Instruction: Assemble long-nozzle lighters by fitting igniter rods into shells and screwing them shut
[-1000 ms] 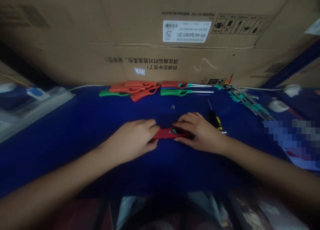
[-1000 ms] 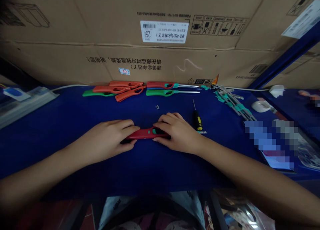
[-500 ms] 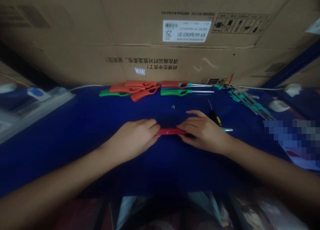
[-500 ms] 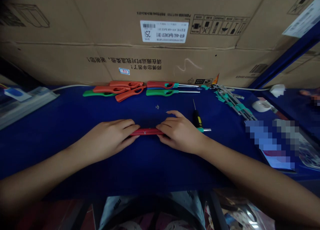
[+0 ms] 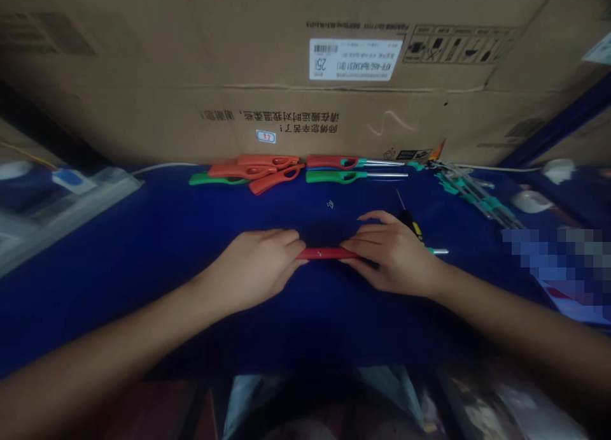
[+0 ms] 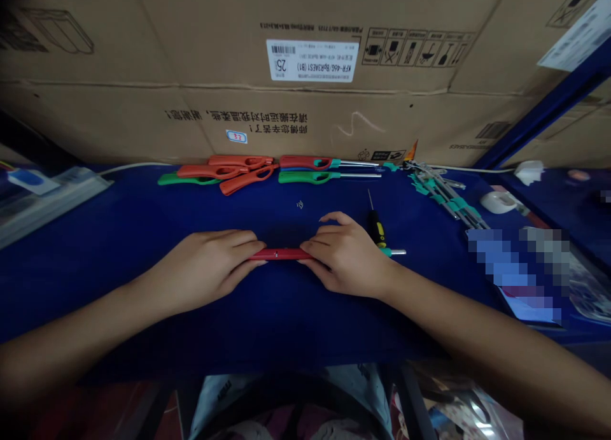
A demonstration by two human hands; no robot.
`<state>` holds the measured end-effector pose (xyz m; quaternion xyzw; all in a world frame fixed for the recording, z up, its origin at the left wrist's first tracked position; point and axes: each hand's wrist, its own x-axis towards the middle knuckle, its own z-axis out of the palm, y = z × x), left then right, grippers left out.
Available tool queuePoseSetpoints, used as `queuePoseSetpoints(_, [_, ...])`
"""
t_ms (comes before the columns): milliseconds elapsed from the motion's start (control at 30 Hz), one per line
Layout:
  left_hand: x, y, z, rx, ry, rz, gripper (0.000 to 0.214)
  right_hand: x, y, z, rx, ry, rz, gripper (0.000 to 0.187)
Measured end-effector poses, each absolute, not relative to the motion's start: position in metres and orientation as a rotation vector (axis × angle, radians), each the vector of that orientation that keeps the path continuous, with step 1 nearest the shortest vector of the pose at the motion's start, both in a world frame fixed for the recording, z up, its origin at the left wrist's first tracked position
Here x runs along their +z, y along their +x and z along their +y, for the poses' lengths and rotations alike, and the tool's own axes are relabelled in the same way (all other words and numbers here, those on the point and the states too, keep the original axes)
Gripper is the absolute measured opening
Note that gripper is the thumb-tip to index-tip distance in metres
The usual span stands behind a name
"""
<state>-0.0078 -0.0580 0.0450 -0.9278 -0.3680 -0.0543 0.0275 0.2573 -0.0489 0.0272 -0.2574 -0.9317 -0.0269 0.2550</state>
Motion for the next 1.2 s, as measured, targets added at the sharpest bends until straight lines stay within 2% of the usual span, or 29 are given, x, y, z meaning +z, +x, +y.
queuePoseSetpoints(100, [0.044, -0.009, -0.055, -0.275, -2.892, -1.149, 0.023, 0.029, 0.259, -0.049, -0.107, -0.714, -2.511, 0.014])
queuePoseSetpoints(267, [0.040, -0.013, -0.041, -0.956, -3.014, -1.158, 0.018, 0.033, 0.269, -0.043, -0.151, -0.781, -2.440, 0.013])
queuePoseSetpoints(367, [0.039, -0.015, -0.035, -1.144, -2.991, -1.068, 0.020, 0.036, 0.273, -0.040, -0.191, -0.795, -2.397, 0.013])
queuePoseSetpoints(800, [0.037, -0.015, -0.037, -1.144, -2.880, -0.972, 0.020, 0.040, 0.275, -0.042, -0.260, -0.773, -2.386, 0.014])
queuePoseSetpoints(1000, [0.036, -0.011, -0.041, -0.890, -2.912, -0.965, 0.026, 0.039, 0.268, -0.045, -0.176, -0.729, -2.441, 0.013])
queuePoseSetpoints(1200, [0.038, -0.010, -0.047, -0.884, -2.949, -0.996, 0.022, 0.042, 0.268, -0.047, -0.094, -0.781, -2.394, 0.026])
